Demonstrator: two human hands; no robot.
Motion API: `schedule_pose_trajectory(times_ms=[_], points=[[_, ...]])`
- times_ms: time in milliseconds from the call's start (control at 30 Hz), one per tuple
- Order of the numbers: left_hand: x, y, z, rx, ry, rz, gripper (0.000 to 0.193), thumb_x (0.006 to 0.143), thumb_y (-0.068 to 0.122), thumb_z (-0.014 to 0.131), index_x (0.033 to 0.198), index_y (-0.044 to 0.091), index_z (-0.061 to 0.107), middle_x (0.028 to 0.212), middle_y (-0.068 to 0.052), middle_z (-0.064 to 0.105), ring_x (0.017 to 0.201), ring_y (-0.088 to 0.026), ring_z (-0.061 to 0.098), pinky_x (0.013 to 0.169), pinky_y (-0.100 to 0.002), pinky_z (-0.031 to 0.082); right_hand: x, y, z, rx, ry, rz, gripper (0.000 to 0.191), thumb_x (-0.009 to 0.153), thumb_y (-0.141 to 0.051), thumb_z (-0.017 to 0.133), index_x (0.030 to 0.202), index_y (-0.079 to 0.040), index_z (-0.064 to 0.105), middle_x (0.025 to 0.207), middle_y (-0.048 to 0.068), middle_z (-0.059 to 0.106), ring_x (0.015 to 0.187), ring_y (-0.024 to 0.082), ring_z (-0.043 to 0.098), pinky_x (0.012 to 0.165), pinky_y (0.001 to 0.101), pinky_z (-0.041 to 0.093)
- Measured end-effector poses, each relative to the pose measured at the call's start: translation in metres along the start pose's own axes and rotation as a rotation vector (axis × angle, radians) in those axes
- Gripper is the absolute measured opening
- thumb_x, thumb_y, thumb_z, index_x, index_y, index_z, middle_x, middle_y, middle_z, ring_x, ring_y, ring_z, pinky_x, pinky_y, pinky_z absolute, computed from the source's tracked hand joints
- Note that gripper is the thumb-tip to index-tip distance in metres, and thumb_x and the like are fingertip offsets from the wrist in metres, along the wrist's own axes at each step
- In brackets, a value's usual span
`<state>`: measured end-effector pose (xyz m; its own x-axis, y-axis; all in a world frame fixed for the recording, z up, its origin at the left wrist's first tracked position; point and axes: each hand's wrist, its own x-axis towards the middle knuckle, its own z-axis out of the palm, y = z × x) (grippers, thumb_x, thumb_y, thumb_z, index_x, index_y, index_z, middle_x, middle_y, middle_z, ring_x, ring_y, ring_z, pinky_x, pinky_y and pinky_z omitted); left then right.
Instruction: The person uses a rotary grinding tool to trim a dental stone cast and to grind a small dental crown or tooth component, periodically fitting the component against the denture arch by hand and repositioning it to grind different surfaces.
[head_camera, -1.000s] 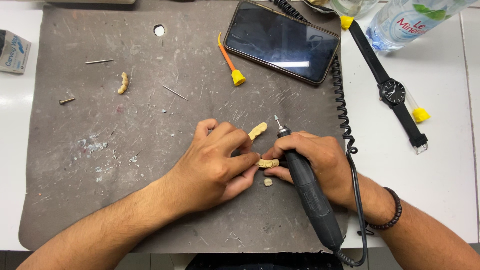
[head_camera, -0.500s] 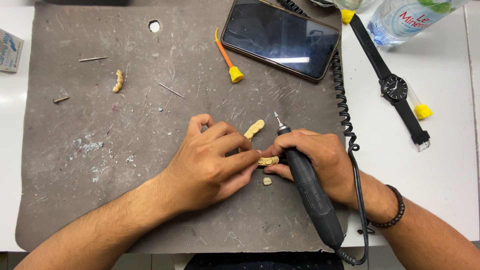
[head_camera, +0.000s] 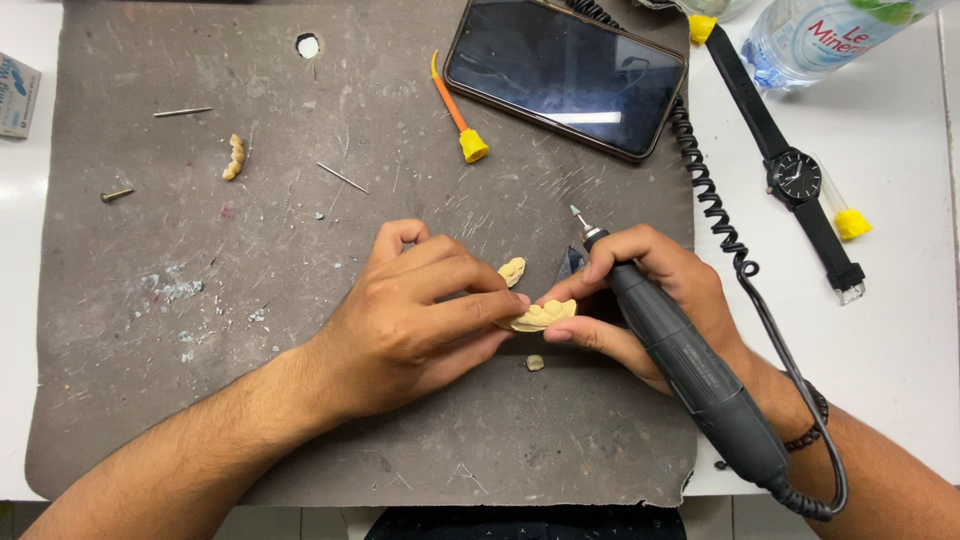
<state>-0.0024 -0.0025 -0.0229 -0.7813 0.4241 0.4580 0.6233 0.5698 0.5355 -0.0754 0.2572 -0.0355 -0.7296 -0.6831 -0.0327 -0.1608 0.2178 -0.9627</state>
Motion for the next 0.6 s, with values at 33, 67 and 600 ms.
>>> schedule_pose_trajectory(times_ms=[33,67,600], points=[[0.0000,0.0004,0.0000,0.004,-0.004,0.003,0.032,0.084,0.014,0.086,0.112,0.013,0.072,0.102,0.003,0.068,0.096,-0.015,0.063,0.090,-0.041,0.038,-0.0005,0.0000,0.0000,0.018,0.000,0.001,0.040,0.084,-0.006,0.082,0.108,-0.006,0.050,0.099,0.012,0.081,0.094,0.015,0.080,0.080,0.0266,0.068],[0.0002,0.0008,0.0002,0.008,-0.006,0.005,0.031,0.084,0.014,0.086,0.112,0.013,0.071,0.102,0.003,0.068,0.096,-0.015,0.063,0.090,-0.041,0.038,-0.0006,0.0000,0.0000,0.037,0.000,0.001,0.040,0.084,-0.006,0.082,0.108,-0.007,0.050,0.100,0.013,0.080,0.094,0.015,0.080,0.080,0.0265,0.069],[0.0010,0.0031,0.0009,-0.092,-0.032,-0.053,0.032,0.082,0.015,0.086,0.108,0.013,0.069,0.102,0.003,0.069,0.094,-0.014,0.065,0.093,-0.039,0.039,-0.0034,0.0014,-0.0021,-0.022,0.004,-0.080,0.043,0.084,-0.005,0.082,0.111,-0.006,0.050,0.102,0.015,0.078,0.099,0.017,0.079,0.083,0.0273,0.068]])
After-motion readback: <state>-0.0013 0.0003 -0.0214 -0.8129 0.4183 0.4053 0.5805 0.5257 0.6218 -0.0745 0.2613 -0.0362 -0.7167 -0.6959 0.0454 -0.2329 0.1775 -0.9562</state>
